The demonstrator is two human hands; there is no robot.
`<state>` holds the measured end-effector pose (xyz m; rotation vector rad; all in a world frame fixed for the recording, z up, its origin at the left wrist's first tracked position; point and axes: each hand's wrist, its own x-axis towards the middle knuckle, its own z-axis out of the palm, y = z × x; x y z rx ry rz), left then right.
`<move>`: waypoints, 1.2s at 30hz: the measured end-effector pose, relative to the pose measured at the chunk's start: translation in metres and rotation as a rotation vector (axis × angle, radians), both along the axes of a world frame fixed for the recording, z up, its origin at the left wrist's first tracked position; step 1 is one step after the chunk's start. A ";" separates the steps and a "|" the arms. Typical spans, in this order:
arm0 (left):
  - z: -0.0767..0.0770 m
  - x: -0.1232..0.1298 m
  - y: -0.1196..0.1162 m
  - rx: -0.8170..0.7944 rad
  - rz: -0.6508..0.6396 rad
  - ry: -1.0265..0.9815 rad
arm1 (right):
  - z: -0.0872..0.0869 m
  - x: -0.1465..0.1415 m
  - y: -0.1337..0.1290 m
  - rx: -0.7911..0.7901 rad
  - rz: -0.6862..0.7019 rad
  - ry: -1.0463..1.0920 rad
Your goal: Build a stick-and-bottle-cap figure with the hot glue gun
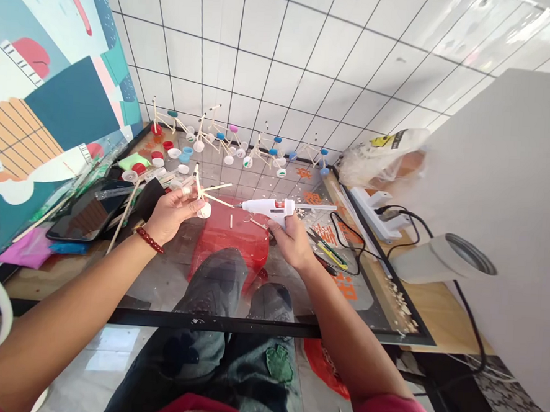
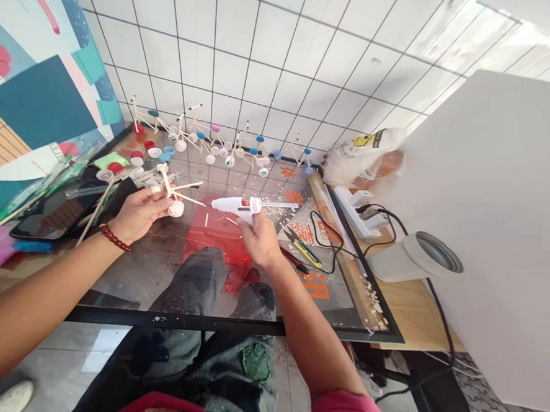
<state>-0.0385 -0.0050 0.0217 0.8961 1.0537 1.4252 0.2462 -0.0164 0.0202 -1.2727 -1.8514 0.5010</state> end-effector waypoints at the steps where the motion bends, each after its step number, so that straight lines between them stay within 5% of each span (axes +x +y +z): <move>1: 0.000 0.000 0.000 0.002 0.000 0.000 | 0.000 0.000 0.000 0.001 -0.002 -0.001; 36: -0.001 0.000 -0.002 0.061 -0.019 0.036 | 0.001 -0.001 -0.001 -0.006 -0.040 -0.047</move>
